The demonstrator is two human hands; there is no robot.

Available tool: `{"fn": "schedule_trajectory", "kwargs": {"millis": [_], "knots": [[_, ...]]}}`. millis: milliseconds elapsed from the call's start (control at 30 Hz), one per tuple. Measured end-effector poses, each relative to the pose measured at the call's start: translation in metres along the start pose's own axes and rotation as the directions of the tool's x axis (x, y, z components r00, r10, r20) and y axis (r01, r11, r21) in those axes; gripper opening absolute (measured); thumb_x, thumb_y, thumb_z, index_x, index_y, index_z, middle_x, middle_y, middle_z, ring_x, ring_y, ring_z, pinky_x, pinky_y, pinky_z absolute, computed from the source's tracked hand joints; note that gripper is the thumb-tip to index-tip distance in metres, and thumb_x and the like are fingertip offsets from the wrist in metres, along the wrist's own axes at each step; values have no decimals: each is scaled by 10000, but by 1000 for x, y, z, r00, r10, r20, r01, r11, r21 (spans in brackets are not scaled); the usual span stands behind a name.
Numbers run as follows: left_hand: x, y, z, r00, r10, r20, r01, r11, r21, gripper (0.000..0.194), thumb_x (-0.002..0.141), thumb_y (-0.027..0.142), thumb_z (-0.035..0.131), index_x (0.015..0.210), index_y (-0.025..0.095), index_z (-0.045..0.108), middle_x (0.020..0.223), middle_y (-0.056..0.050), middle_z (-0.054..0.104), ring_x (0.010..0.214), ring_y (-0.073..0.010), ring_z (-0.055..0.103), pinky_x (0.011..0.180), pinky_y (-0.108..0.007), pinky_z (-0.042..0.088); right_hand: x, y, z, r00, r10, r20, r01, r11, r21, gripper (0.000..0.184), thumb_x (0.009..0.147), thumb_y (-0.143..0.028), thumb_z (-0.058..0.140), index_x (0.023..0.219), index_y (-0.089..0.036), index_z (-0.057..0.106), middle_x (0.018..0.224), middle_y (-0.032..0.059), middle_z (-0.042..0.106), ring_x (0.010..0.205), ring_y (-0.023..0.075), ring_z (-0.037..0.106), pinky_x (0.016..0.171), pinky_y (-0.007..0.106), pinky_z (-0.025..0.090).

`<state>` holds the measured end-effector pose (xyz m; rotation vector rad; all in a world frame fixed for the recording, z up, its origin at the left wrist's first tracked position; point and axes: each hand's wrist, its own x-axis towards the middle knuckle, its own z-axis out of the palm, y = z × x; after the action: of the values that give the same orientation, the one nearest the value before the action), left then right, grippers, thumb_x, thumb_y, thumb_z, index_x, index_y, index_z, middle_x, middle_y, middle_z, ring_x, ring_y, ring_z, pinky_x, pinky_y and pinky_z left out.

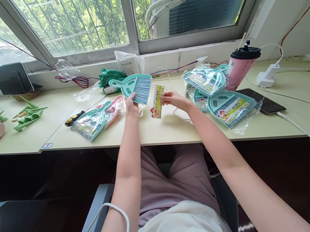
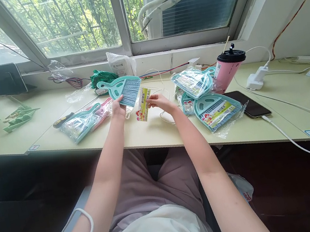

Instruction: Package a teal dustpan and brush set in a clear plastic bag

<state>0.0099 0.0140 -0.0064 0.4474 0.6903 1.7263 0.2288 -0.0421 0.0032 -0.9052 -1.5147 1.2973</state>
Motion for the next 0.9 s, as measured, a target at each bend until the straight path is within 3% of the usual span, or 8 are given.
{"fn": "schedule_trajectory", "kwargs": {"millis": [100,233,333,600,767,900], "knots": [[-1,1,0,999,8,36,-8,1000,21,557,841,-29,648,1341,211,593,1040,-45,763,1023,-184,740,988,-313,575,0,-1,-1,999,-14,-40,18,994,105,493,591,-549,939,817,-172,716,774,7,631,653,86,490,627,253,414],[-4,1,4,989,-9,145,-5,995,95,625,807,-30,672,1370,226,582,1077,-50,768,1050,-202,741,1022,-346,569,1,-1,-1,991,-10,-131,25,994,109,522,562,-580,943,729,-181,652,681,-37,529,543,49,365,495,245,270],[-9,1,8,970,-33,241,-8,986,165,716,759,-18,730,1399,256,561,1107,-43,773,1082,-228,741,1056,-383,557,5,-1,-2,977,-12,-211,36,993,110,532,567,-591,937,676,-181,617,710,-14,574,496,34,345,456,257,205],[-20,-4,16,896,-195,399,89,959,269,624,798,81,785,1378,200,587,1078,-77,780,1066,-260,755,1070,-426,558,9,-1,-7,898,52,-437,-38,998,40,433,699,-536,886,718,-191,623,682,-12,620,445,40,341,445,255,266],[-28,-2,20,889,-193,414,118,973,200,762,764,68,843,1431,274,536,1180,-71,767,1123,-266,745,1076,-422,552,5,-6,-4,837,18,-547,-74,994,-80,491,704,-637,836,669,-216,587,568,-58,440,496,83,297,487,286,289],[-30,-3,21,876,-187,445,90,969,230,832,675,28,894,1397,269,559,1173,-76,766,1139,-267,735,1091,-425,523,4,-10,2,833,14,-553,-101,987,-127,537,687,-726,795,707,-223,611,550,-66,369,528,112,322,513,298,281]]}}
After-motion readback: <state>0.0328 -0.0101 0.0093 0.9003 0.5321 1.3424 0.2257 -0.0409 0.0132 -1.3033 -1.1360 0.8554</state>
